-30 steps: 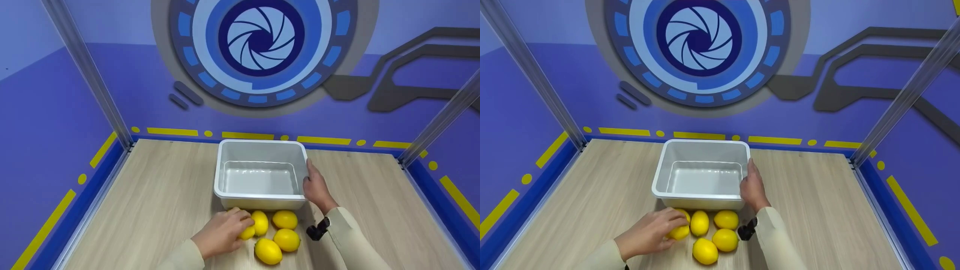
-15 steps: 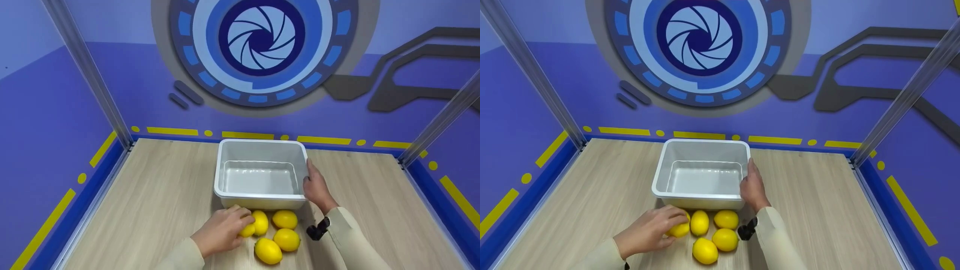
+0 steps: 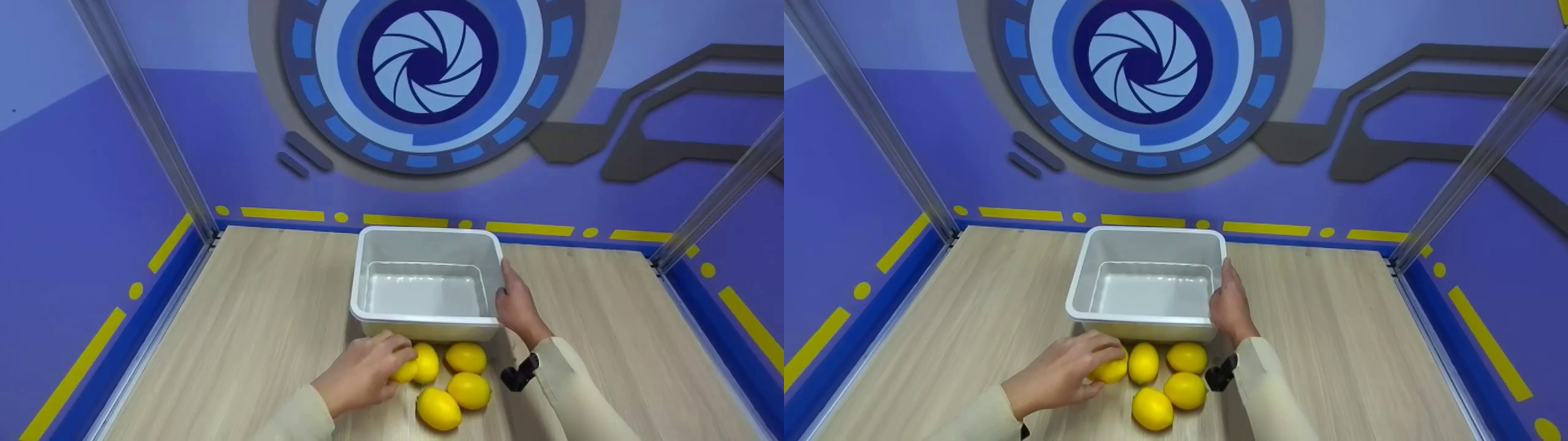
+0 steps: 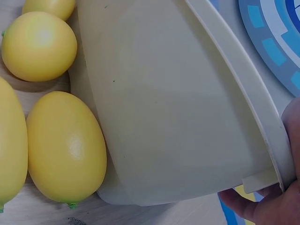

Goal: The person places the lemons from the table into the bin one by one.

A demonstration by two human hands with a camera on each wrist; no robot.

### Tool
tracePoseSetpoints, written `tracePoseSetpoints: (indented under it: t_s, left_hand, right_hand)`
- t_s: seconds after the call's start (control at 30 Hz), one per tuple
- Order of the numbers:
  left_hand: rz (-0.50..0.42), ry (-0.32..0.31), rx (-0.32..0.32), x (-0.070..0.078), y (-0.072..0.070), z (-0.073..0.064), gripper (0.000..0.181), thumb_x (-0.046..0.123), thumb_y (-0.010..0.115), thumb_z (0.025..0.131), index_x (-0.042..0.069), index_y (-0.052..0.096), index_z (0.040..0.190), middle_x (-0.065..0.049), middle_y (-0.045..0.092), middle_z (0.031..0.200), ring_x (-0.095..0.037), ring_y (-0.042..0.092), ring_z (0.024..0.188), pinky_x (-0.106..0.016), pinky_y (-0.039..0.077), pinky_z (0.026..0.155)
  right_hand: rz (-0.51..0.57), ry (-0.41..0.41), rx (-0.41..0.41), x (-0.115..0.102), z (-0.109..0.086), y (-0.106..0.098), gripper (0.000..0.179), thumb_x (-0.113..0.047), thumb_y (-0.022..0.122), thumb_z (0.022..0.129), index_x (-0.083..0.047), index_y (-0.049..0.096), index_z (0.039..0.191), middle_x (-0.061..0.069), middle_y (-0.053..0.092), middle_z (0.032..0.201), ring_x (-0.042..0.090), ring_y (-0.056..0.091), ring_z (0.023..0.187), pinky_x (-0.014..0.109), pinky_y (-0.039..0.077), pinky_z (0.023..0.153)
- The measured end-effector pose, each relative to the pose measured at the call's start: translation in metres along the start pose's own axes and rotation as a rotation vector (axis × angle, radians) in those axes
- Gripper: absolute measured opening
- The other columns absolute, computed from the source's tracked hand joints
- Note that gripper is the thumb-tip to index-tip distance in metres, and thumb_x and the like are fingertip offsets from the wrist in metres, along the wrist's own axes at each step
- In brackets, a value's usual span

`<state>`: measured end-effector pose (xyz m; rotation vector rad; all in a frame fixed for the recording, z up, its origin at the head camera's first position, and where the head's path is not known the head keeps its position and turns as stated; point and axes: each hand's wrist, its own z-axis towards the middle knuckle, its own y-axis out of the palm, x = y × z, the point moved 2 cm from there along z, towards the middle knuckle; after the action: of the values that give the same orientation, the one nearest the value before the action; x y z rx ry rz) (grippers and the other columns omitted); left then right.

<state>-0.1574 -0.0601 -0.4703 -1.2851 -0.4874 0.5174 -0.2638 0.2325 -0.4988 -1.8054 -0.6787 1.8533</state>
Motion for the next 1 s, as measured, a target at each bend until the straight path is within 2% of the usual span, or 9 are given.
tracePoseSetpoints:
  t_s: [0.57, 0.7, 0.93, 1.0]
  left_hand:
    - [-0.005, -0.024, -0.028, -0.0015, -0.0019, 0.0018, 0.049, 0.022, 0.077, 0.076, 0.02, 0.063, 0.123, 0.003, 0.063, 0.119, -0.015, 0.058, 0.105, -0.03, 0.055, 0.082]
    - [-0.012, -0.014, -0.011, -0.0013, -0.0021, 0.0025, 0.049, 0.021, 0.077, 0.075, 0.019, 0.063, 0.122, 0.002, 0.063, 0.119, -0.015, 0.059, 0.104, -0.03, 0.055, 0.082]
    - [-0.012, -0.016, -0.013, -0.0019, -0.0024, 0.0024, 0.049, 0.022, 0.077, 0.075, 0.02, 0.063, 0.122, 0.003, 0.063, 0.118, -0.015, 0.059, 0.103, -0.031, 0.055, 0.08]
    - [-0.014, -0.02, -0.018, -0.0021, -0.0026, 0.0025, 0.049, 0.022, 0.078, 0.075, 0.02, 0.063, 0.122, 0.003, 0.063, 0.119, -0.015, 0.059, 0.103, -0.031, 0.055, 0.08]
  right_hand:
    - [0.021, 0.044, -0.016, -0.0018, -0.0019, -0.0009, 0.063, 0.004, 0.026, 0.098, -0.006, -0.001, 0.155, 0.019, 0.012, 0.161, 0.036, 0.018, 0.148, 0.053, 0.018, 0.119]
    - [0.033, 0.061, -0.012, -0.0035, -0.0027, -0.0014, 0.063, 0.003, 0.027, 0.098, -0.006, 0.0, 0.155, 0.018, 0.013, 0.161, 0.036, 0.018, 0.148, 0.053, 0.018, 0.119]
    - [0.053, 0.16, -0.005, -0.0055, -0.0031, -0.0048, 0.065, -0.001, 0.032, 0.098, -0.01, 0.003, 0.156, 0.016, 0.013, 0.162, 0.035, 0.016, 0.149, 0.052, 0.016, 0.12]
    - [0.075, 0.189, 0.009, -0.0054, -0.0019, -0.0068, 0.064, -0.004, 0.035, 0.099, -0.008, 0.007, 0.156, 0.017, 0.014, 0.161, 0.037, 0.018, 0.148, 0.052, 0.019, 0.119]
